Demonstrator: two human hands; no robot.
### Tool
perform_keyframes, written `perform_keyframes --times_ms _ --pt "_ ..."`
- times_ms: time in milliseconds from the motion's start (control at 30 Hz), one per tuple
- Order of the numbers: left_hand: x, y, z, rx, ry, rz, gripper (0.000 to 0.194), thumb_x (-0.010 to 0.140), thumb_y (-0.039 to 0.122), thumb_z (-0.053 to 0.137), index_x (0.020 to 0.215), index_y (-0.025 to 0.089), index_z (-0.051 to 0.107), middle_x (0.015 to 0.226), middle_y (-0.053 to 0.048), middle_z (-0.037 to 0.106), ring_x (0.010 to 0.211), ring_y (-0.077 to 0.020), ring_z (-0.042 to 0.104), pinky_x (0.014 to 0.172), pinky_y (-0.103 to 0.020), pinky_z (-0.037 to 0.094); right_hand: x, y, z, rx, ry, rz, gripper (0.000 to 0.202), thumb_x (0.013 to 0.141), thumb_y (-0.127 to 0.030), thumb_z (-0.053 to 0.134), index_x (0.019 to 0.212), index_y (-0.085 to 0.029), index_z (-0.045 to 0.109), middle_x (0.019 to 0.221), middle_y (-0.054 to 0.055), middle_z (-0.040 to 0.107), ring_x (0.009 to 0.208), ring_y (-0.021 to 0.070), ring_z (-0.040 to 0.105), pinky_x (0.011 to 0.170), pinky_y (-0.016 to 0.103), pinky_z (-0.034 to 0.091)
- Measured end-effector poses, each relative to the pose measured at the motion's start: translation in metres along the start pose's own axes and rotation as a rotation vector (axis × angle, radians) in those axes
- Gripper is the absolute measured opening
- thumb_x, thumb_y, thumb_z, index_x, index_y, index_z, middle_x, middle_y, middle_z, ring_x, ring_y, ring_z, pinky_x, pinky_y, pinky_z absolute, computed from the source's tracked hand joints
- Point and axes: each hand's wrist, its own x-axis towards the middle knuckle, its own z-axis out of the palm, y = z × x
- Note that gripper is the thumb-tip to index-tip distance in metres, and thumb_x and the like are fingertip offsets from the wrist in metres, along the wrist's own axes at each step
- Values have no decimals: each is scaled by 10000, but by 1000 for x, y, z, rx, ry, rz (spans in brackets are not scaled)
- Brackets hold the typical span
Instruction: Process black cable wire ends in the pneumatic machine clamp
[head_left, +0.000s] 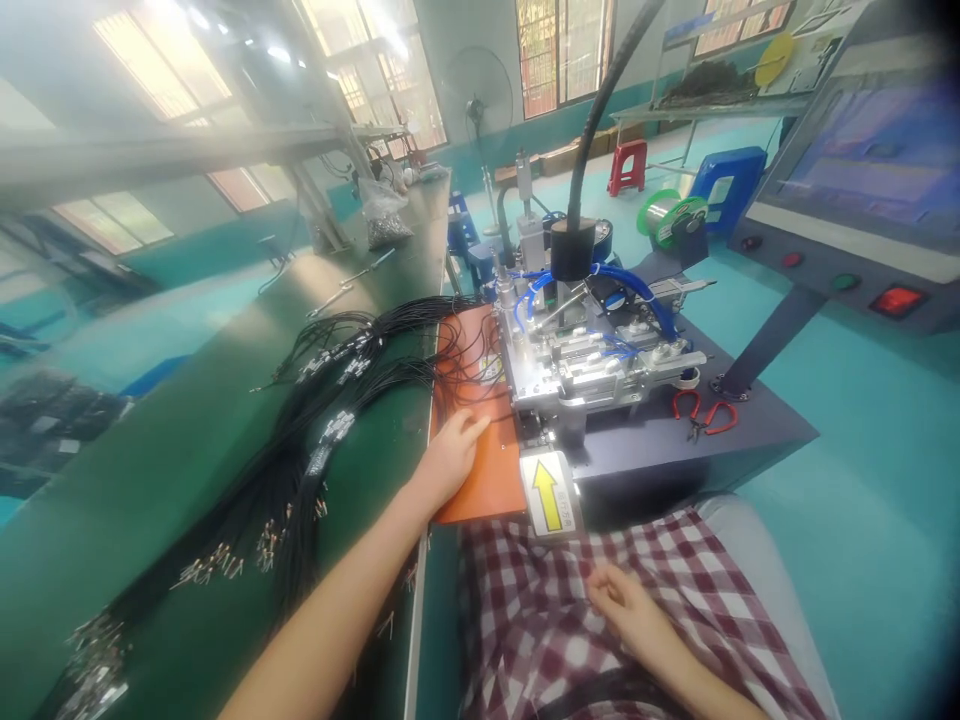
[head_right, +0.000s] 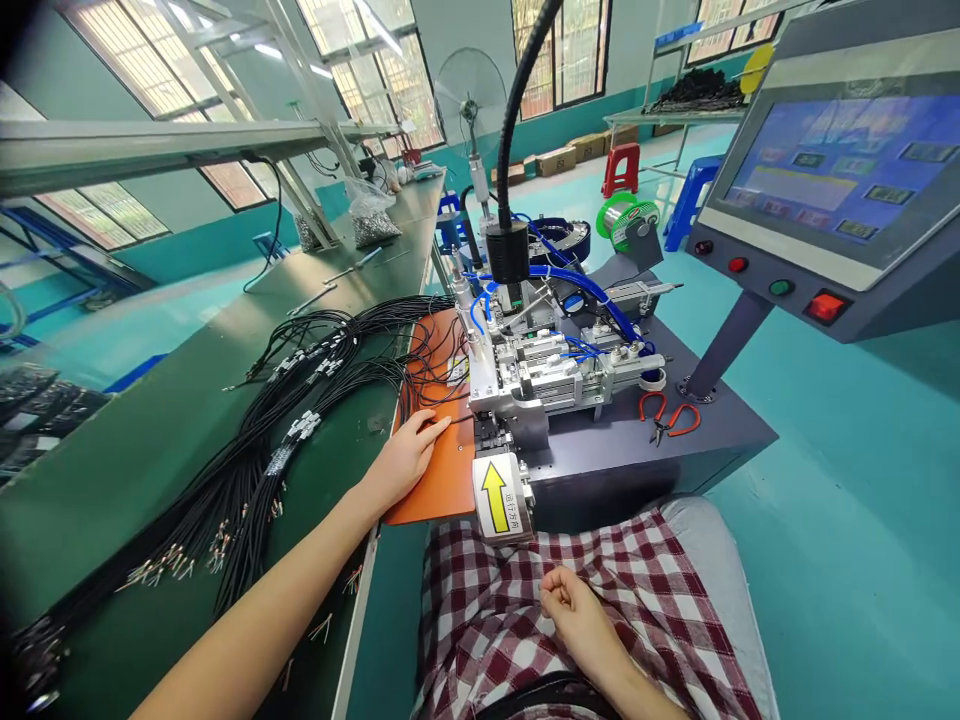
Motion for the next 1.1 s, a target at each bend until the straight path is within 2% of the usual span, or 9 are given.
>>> perform_keyframes --times_ms 167,267,367,500,667,767,833,967,1100 --pt "3 -1 -1 28 -4 9 426 892 79 404 1259 186 592 1195 -113 553 1069 -203 589 888 -317 525 -9 -6 11 -81 -75 -47 191 725 -377 581 687 -200 519 594 -46 463 568 130 419 559 252 322" --pt "12 -3 0 38 -11 2 321 914 101 446 1163 178 633 1063 -89 609 1003 -202 604 838 -353 534 -17 -16 22 -123 -139 -71 170 777 -348 570 709 -196 534 625 -36 490 609 138 445 579 251 336" --pt "24 -6 0 30 -15 1 178 926 208 533 1065 157 632 1037 -67 631 977 -197 607 835 -395 528 -28 -38 33 -201 -248 -102 162 839 -324 514 741 -196 510 658 -31 498 619 131 449 582 243 342" --pt "33 -10 0 -28 -41 15 193 927 289 554 1046 153 622 1065 -67 633 954 -183 614 835 -389 531 -43 -84 43 -369 -352 -148 117 872 -243 471 776 -193 516 688 -21 548 629 132 495 578 235 357" --pt "40 -16 -4 -121 -111 -2 256 925 319 557 1114 151 599 1127 -81 618 984 -197 613 853 -410 529 -43 -136 60 -632 -363 -506 119 893 -151 469 895 -203 576 858 10 656 785 173 613 694 273 424" --pt "50 -23 -7 -163 -188 -7 290 919 330 566 1145 149 586 1147 -86 610 994 -205 612 854 -419 529 -28 -154 81 -882 -337 -795 241 903 -103 452 1093 -191 569 1021 57 635 837 200 619 718 315 452" --pt "57 -27 -8 -184 -241 -7 298 917 333 569 1151 149 583 1148 -87 609 987 -204 614 845 -415 533 -16 -161 98 -1091 -308 -941 284 869 -59 483 1122 -155 567 1047 99 608 853 224 606 692 330 466" --pt "65 -30 -12 -207 -321 -6 300 917 334 570 1150 146 582 1133 -85 613 962 -198 620 822 -401 541 7 -171 121 -1238 -325 -1077 248 797 -7 543 1011 -111 611 1040 148 597 862 252 593 647 335 480" --pt "67 -29 -15 -215 -371 1 299 917 335 569 1148 146 583 1130 -84 614 958 -196 621 821 -401 541 19 -178 116 -1208 -364 -1167 198 864 -23 469 911 -121 634 909 113 626 757 217 591 616 318 471"
